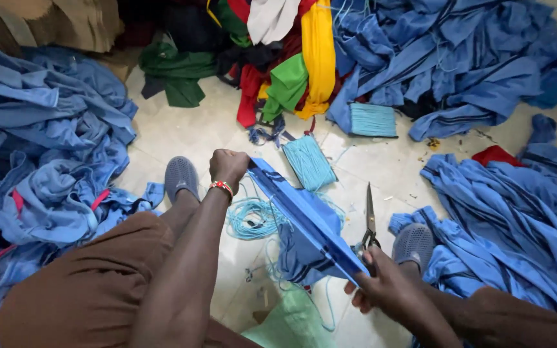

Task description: Threading elastic cord through the waistband of blue fabric garments using a metal threading tool on a factory floor.

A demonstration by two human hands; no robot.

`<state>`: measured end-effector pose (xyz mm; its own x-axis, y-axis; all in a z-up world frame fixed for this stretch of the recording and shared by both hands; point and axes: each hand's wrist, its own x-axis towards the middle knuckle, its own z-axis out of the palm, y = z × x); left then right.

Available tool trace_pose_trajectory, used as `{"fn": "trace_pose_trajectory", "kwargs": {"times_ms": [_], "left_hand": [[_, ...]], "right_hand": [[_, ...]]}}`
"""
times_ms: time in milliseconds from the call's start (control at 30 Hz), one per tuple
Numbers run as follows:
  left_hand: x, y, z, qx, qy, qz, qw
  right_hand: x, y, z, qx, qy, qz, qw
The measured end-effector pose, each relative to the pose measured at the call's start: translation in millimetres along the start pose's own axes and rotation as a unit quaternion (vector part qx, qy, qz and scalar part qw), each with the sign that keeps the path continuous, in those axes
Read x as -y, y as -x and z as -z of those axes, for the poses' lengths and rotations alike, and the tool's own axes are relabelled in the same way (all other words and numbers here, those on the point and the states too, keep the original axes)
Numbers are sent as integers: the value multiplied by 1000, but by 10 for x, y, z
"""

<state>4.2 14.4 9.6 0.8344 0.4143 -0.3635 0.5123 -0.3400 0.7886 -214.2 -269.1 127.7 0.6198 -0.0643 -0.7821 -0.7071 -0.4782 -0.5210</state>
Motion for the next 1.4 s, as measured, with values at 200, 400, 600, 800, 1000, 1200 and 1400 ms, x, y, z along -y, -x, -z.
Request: {"fn": "trace_pose_trajectory", "kwargs": {"times_ms": [200, 400, 600, 800, 1000, 1200, 1400], "left_hand": [[136, -167, -105, 62, -27, 23, 997], [-130, 561, -649, 308, 120, 106, 938], [271, 417, -927, 411, 118, 123, 896], [446, 436, -760, 402, 96, 109, 904], [511, 679, -365, 352, 190, 213, 891], [632, 759, -146, 354, 234, 225, 877], [913, 637, -194, 303, 201, 225, 904]], "right_hand": [[-158, 181, 7, 12, -40, 42, 998], [396, -503, 140, -147, -288, 218, 921], [-2158, -3022, 370, -231, 7, 10, 973], [-2054, -3078, 91, -203, 175, 22, 963], [-2342, -3514, 108, -228, 163, -31, 960], [-2706, -3936, 776, -236, -104, 16, 966], [-836, -1572, 721, -153, -159, 193, 956]]}}
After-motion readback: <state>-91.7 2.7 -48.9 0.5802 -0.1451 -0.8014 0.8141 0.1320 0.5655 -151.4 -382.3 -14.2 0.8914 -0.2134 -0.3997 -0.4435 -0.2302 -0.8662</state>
